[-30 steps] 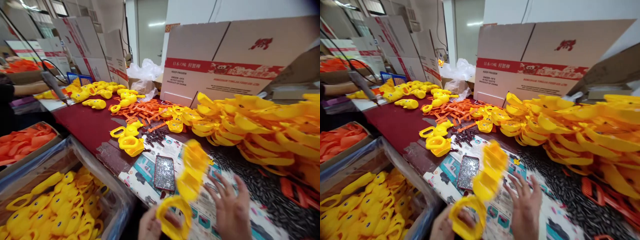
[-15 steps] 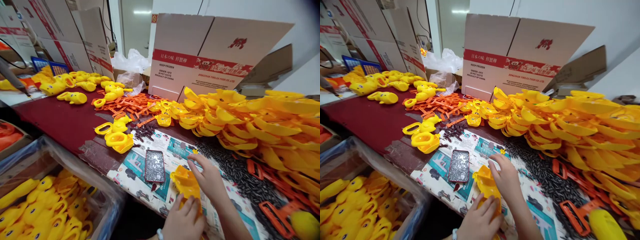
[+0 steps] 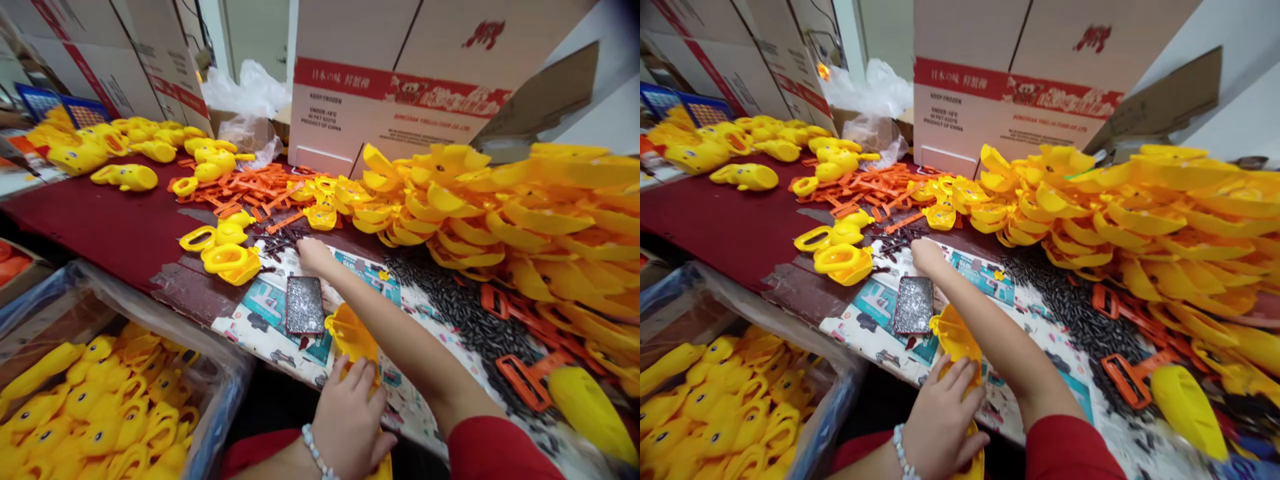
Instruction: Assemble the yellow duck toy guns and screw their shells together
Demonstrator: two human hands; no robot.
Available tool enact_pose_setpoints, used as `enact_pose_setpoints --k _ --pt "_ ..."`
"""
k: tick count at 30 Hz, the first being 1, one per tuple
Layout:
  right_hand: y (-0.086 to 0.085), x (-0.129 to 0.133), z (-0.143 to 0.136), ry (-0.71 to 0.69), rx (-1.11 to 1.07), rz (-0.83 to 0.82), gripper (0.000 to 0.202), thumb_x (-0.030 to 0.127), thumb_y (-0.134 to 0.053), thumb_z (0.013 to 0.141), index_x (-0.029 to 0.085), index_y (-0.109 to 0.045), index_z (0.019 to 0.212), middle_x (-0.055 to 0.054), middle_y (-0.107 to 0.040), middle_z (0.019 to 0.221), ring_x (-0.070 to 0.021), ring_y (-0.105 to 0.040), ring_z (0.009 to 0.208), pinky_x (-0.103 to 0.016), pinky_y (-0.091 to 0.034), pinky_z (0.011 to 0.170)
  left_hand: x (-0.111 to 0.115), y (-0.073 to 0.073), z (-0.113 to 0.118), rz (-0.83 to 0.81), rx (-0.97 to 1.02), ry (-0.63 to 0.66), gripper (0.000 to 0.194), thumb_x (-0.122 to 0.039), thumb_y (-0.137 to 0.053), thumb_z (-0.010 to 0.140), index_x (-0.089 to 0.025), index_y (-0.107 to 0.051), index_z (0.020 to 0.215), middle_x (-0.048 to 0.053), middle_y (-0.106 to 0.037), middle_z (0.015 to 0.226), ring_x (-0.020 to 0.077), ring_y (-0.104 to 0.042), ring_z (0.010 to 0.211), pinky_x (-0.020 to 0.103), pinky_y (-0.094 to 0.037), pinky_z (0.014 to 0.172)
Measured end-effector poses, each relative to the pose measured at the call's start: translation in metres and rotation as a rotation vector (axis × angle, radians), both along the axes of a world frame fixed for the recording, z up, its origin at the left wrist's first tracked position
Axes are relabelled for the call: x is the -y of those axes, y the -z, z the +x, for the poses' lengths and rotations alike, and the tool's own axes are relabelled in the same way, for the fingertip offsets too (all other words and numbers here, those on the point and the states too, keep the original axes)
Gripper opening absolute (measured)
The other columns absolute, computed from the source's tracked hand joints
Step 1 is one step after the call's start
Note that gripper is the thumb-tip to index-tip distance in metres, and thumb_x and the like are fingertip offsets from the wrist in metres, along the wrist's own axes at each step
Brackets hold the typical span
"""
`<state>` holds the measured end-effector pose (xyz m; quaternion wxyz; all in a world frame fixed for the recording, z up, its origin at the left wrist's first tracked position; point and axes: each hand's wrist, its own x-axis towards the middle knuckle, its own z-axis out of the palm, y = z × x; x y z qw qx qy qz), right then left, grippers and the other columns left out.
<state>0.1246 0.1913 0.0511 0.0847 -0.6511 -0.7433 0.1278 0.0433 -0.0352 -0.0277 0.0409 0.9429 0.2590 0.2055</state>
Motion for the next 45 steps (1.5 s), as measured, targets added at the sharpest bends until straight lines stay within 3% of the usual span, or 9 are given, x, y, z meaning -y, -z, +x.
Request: enact_pose_setpoints --k 3,5,7,10,14,19,25,38,45 --pt "-0.011 0.025 0.039 0.019 -0.124 -0.015 0.025 0.014 -0.065 0.08 0.012 -0.06 0.104 -0.007 -0.062 0.096 -0.0179 -0.06 0.09 -0.037 -0.049 0.085 0.0 -0.009 0.0 -0.041 -0.022 0.01 0.049 -0.05 -0.065 0.08 -0.015 -0.057 0.114 0.014 -0.056 0.132 0.0286 -0.052 0.12 0.045 -0.036 0.102" --pt "-0.014 0.052 0.066 0.012 -0.266 -0.003 0.037 0.005 -0.062 0.074 0.014 -0.057 0.109 -0.003 -0.061 0.087 -0.0138 -0.058 0.076 -0.029 -0.049 0.074 -0.001 -0.01 0.001 -0.043 -0.029 0.01 0.05 -0.049 -0.067 0.078 -0.015 -0.058 0.114 0.016 -0.055 0.133 0.0293 -0.054 0.118 0.044 -0.039 0.098" --pt "-0.01 0.087 0.085 0.015 -0.41 0.018 0.033 0.005 -0.055 0.075 0.017 -0.055 0.106 0.001 -0.058 0.078 -0.0097 -0.053 0.063 -0.023 -0.045 0.06 -0.002 -0.01 0.003 -0.034 -0.024 0.005 0.051 -0.049 -0.069 0.076 -0.015 -0.059 0.113 0.017 -0.055 0.133 0.0296 -0.055 0.117 0.044 -0.04 0.095" --pt "0.004 0.136 0.093 0.044 -0.555 0.078 0.008 0.018 -0.054 0.082 0.016 -0.053 0.089 0.001 -0.056 0.074 -0.0094 -0.054 0.062 -0.021 -0.044 0.057 -0.003 -0.009 0.006 -0.018 -0.016 -0.008 0.05 -0.049 -0.071 0.075 -0.015 -0.06 0.11 0.017 -0.057 0.131 0.0296 -0.055 0.116 0.043 -0.04 0.093" --pt "0.024 0.167 0.085 0.021 -0.591 0.124 0.01 0.025 -0.056 0.084 0.018 -0.061 0.089 -0.001 -0.065 0.082 -0.0113 -0.06 0.068 -0.024 -0.046 0.065 -0.003 -0.01 0.009 -0.011 -0.028 -0.021 0.048 -0.049 -0.07 0.076 -0.015 -0.061 0.109 0.016 -0.058 0.129 0.029 -0.054 0.116 0.043 -0.039 0.094" --pt "0.042 0.16 0.08 0.056 -0.516 0.351 0.015 0.027 -0.057 0.084 0.018 -0.068 0.077 -0.004 -0.058 0.076 -0.0162 -0.053 0.073 -0.031 -0.04 0.069 -0.001 -0.009 0.008 -0.012 -0.026 -0.025 0.049 -0.049 -0.067 0.078 -0.015 -0.06 0.111 0.015 -0.058 0.129 0.0281 -0.053 0.117 0.041 -0.037 0.094" --pt "0.065 0.153 0.08 0.004 -0.525 0.547 0.019 0.027 -0.054 0.086 0.019 -0.067 0.075 -0.005 -0.053 0.073 -0.0182 -0.05 0.076 -0.034 -0.042 0.071 0.0 -0.006 0.006 -0.034 -0.026 -0.024 0.047 -0.05 -0.063 0.081 -0.015 -0.059 0.113 0.015 -0.057 0.13 0.0281 -0.051 0.119 0.042 -0.033 0.097" --pt "0.071 0.154 0.082 -0.114 -0.536 0.673 0.02 0.024 -0.053 0.09 0.018 -0.069 0.079 -0.004 -0.055 0.07 -0.0146 -0.053 0.068 -0.028 -0.043 0.059 -0.001 -0.006 0.005 -0.032 -0.054 0.003 0.049 -0.053 -0.059 0.084 -0.014 -0.057 0.114 0.016 -0.055 0.133 0.0277 -0.05 0.12 0.041 -0.032 0.097" --pt "0.067 0.149 0.094 -0.232 -0.369 0.549 0.025 0.024 -0.048 0.092 0.018 -0.068 0.077 -0.004 -0.057 0.069 -0.0148 -0.052 0.069 -0.029 -0.043 0.065 -0.006 -0.003 -0.001 -0.088 -0.006 0.036 0.049 -0.053 -0.058 0.084 -0.018 -0.057 0.118 0.012 -0.056 0.132 0.0266 -0.049 0.121 0.039 -0.033 0.099"
